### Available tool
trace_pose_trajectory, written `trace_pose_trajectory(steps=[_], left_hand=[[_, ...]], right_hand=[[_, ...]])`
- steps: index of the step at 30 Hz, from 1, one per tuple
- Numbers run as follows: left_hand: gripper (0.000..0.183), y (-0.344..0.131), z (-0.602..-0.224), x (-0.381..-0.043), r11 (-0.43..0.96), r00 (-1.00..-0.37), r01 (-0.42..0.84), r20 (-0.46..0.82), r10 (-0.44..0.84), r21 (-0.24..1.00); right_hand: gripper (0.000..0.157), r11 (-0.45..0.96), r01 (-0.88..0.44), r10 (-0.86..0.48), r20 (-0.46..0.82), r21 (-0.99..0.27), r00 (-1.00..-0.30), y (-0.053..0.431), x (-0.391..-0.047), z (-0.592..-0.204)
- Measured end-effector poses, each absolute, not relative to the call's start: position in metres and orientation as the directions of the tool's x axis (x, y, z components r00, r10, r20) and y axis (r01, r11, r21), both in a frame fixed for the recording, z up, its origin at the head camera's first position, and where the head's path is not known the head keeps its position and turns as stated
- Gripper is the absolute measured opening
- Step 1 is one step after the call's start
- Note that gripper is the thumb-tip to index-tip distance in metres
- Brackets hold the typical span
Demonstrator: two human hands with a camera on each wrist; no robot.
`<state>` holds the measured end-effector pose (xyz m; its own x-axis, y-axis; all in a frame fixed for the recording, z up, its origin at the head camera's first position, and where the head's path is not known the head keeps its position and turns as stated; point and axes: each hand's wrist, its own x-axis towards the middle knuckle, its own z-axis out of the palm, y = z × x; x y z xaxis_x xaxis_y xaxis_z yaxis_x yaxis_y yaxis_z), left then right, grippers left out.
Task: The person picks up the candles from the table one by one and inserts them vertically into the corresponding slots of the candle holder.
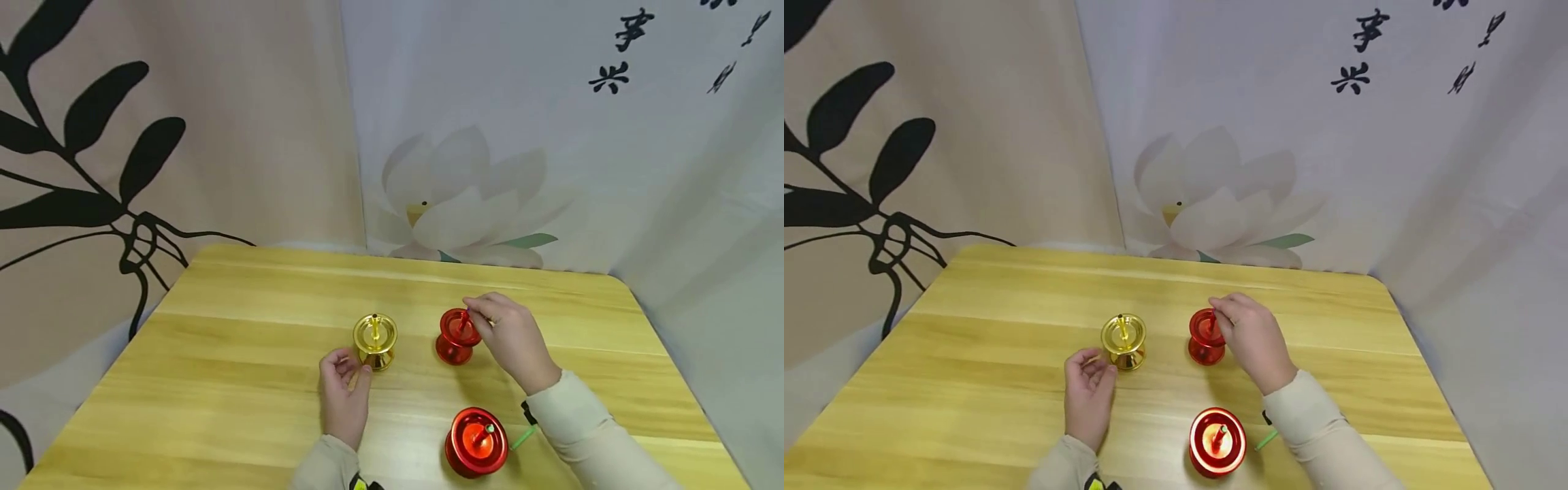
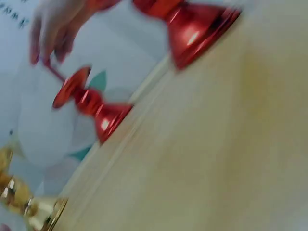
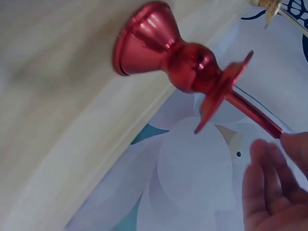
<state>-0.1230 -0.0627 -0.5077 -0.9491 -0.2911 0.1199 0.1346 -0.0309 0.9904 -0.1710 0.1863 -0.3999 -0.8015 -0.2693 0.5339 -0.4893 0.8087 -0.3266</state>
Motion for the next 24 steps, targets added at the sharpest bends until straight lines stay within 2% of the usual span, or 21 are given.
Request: trace_pose_trajectory(steps=[5,8,12,16,19,24], left_hand=[[0.088,-0.073,-0.513,-0.137,0.010,-0.981,0.082,0.082,-0.174,0.997],[0.097,-0.076,-0.515,-0.142,0.014,-0.989,0.080,0.081,-0.124,0.997],[0.100,-0.081,-0.516,-0.151,-0.002,-0.992,0.096,0.095,-0.077,0.995],[0.097,-0.085,-0.516,-0.160,-0.018,-0.995,0.102,0.101,-0.022,0.995],[0.093,-0.087,-0.515,-0.164,-0.014,-0.996,0.089,0.089,0.024,0.996],[0.089,-0.086,-0.513,-0.164,-0.004,-0.995,0.064,0.064,0.070,0.998]], right_hand=[[0.042,0.824,-0.449,-0.230,0.522,-0.345,-0.822,0.192,-0.158,-0.404],[0.032,0.840,-0.416,-0.220,0.483,-0.348,-0.848,0.198,-0.144,-0.404],[0.016,0.861,-0.382,-0.269,0.337,-0.335,-0.902,0.207,-0.123,-0.407],[0.012,0.872,-0.383,-0.349,0.162,-0.306,-0.923,0.217,-0.102,-0.416],[0.014,0.874,-0.394,-0.390,0.073,-0.284,-0.918,0.227,-0.085,-0.427],[0.026,0.864,-0.421,-0.434,0.015,-0.275,-0.901,0.240,-0.063,-0.449]])
